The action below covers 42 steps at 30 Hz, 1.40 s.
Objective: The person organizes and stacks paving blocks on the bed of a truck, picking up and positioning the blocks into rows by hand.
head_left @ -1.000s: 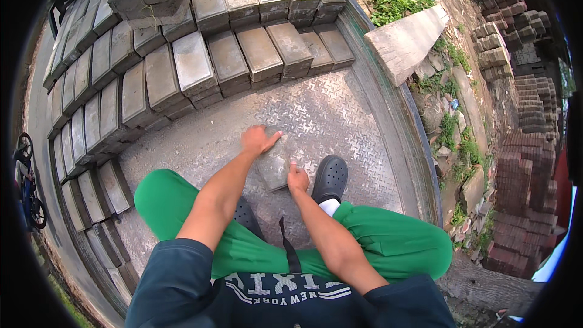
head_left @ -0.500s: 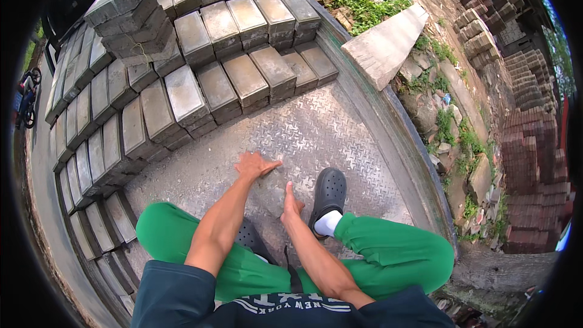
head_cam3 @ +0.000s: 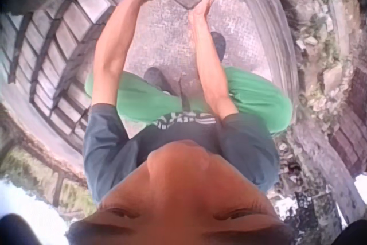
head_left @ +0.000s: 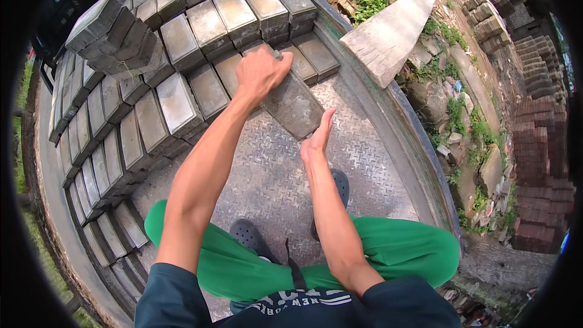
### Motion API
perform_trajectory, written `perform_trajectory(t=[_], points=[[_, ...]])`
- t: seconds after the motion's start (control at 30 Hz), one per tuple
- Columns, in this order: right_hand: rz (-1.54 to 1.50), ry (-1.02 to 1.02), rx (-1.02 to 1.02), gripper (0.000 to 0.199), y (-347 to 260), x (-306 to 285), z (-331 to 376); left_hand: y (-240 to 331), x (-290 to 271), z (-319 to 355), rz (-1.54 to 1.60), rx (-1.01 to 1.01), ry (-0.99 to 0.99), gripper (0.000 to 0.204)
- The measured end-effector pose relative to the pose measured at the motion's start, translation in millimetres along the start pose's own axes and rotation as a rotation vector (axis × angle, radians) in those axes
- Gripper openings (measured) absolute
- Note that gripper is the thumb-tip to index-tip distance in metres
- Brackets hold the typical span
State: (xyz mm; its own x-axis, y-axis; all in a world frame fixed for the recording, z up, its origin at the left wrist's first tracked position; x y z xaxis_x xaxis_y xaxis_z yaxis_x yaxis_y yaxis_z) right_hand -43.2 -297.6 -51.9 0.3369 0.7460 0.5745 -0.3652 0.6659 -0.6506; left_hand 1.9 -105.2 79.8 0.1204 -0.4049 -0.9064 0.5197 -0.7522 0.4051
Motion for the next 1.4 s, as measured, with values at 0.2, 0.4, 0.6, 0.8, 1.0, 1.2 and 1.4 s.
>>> perform_trajectory(t=[0.2,0.4,0.6,0.8,1.0,1.2,1.4], points=[[0.224,-0.030,0.174,0.091,21,-63,-115,1,96,-50,0.028,-0.191,-0.082,0.090],[0.094,0.118,0.411,0.069,-3,-87,-91,57,141,-51,-0.027,-0.047,-0.381,0.095],[0.128,0.226,0.298,0.077,-20,-54,-142,75,169,-130,-0.147,0.091,-0.395,0.089],[0.471,0.473,0.392,0.096,-1,-37,-193,15,197,-142,-0.328,0.106,-0.189,0.096],[0.471,0.156,0.132,0.072,0,-52,-207,-75,178,-90,-0.323,-0.143,-0.216,0.123],[1.280,0.051,-0.041,0.096,11,-5,-230,-86,172,-97,-0.301,-0.172,-0.335,0.136],[1.014,0.113,0.224,0.116,43,54,-222,-94,173,-104,-0.284,-0.170,-0.499,0.146]])
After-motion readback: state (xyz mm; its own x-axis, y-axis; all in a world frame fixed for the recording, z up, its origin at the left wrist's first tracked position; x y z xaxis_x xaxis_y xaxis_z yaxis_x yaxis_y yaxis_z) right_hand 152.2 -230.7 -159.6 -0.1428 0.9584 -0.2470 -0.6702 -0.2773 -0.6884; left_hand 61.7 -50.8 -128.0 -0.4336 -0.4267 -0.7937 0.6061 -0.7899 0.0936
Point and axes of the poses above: each hand's wrist, its own z-axis away from the middle knuckle, its own x-axis out of the palm, y = z × x, the point moved 4 cm from there along -z, towards the middle knuckle, and after that the axes turned 7 degrees about -z, right-handed, at the moved point
